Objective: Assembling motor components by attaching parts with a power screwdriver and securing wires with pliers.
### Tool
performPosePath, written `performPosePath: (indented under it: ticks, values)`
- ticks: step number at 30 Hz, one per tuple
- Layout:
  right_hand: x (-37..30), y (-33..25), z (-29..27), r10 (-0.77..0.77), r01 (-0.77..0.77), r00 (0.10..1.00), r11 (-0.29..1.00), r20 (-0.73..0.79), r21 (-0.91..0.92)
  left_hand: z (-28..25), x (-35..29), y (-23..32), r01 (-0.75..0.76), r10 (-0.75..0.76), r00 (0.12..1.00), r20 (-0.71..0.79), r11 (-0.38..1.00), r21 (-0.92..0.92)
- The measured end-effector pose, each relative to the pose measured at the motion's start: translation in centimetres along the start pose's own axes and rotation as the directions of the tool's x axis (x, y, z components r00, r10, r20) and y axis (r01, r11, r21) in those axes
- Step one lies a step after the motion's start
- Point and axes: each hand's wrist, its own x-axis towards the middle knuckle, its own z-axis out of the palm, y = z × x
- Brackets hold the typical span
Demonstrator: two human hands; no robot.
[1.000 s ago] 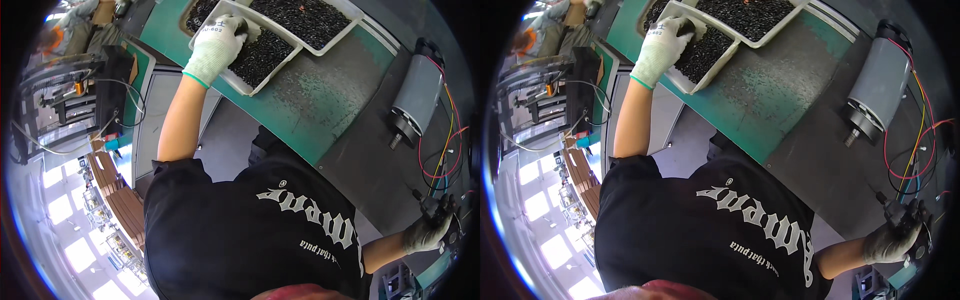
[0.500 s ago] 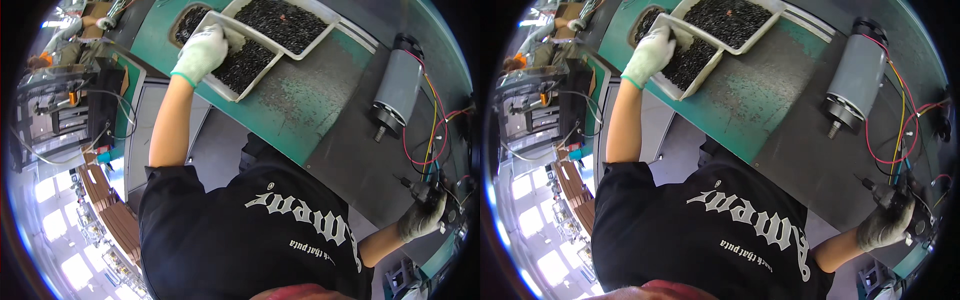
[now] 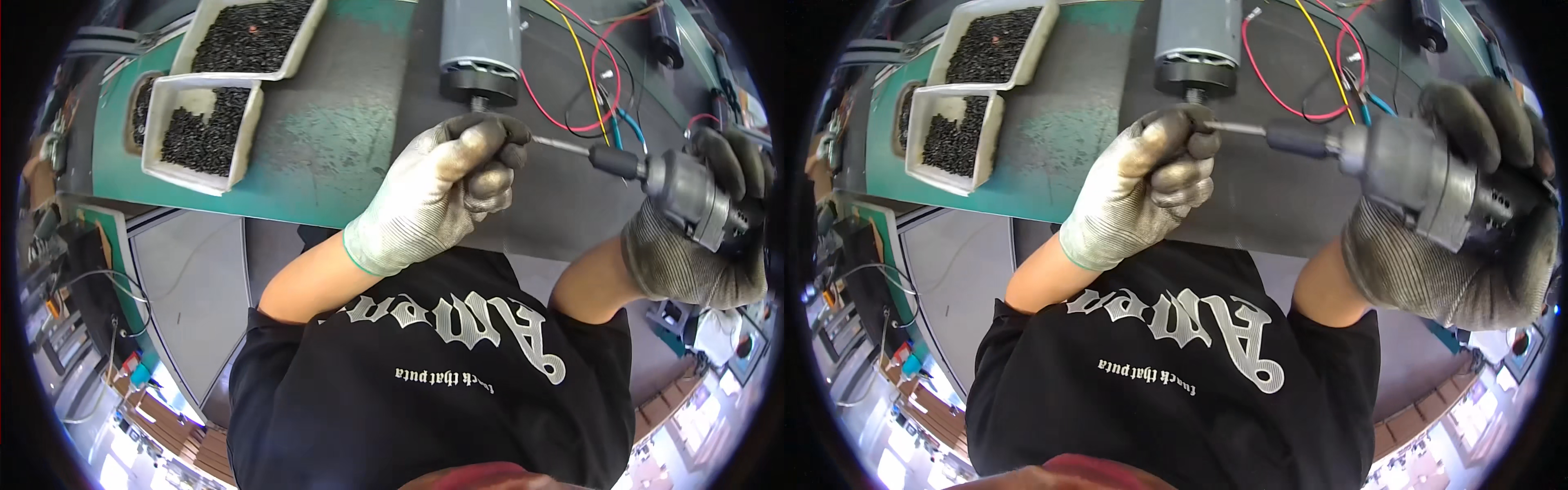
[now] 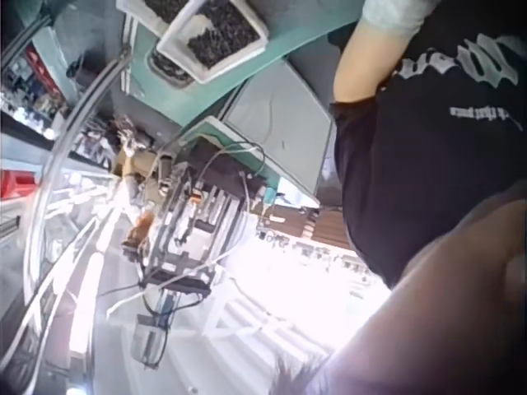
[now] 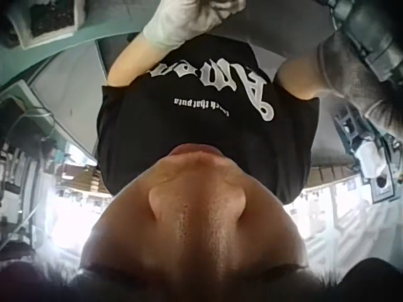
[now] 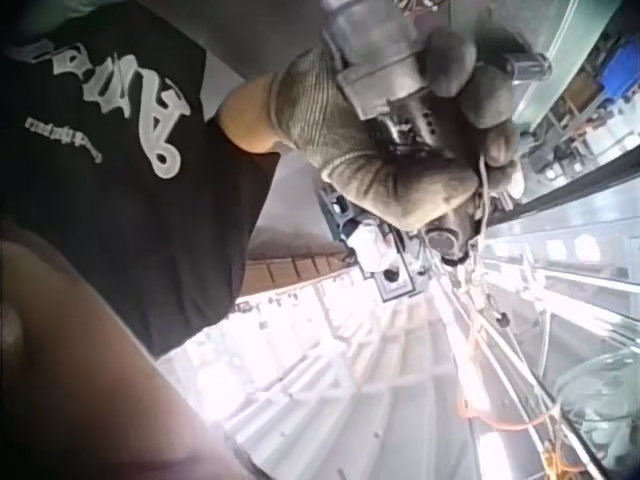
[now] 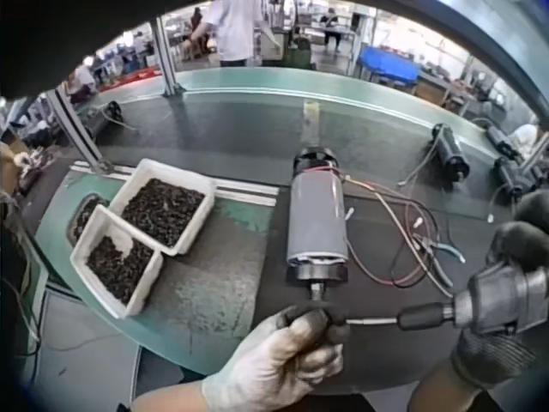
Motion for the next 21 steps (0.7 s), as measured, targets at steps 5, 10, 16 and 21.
performPosePath:
  ticks: [5, 10, 16, 21]
  values:
    - [-0.3, -0.1, 0.4, 0.115, -0.101, 0.989, 0.985, 0.094, -0.14, -0.2, 0.3, -1.3, -0.013, 0.024, 0.993, 0.115, 0.995, -0.102]
    - [-0.2, 0.8, -0.1, 0.258, -0.213, 0.949, 0.948, 0.181, -0.237, 0.6, -0.5, -1.4, 0.018, 0.018, 0.991, -0.13, 0.962, 0.274]
    - [-0.3, 2.8, -2.5, 0.092, -0.077, 0.993, 0.982, 0.077, -0.175, -2.7, -0.9, -2.5, 0.245, -0.242, 0.969, 0.056, 0.968, -0.061]
    - [1.6, 4.3, -5.5, -0.009, -0.008, 0.999, 0.921, -0.043, -0.389, -3.6, 2.7, -1.0, 0.064, 0.021, 0.952, -0.306, 0.962, 0.265]
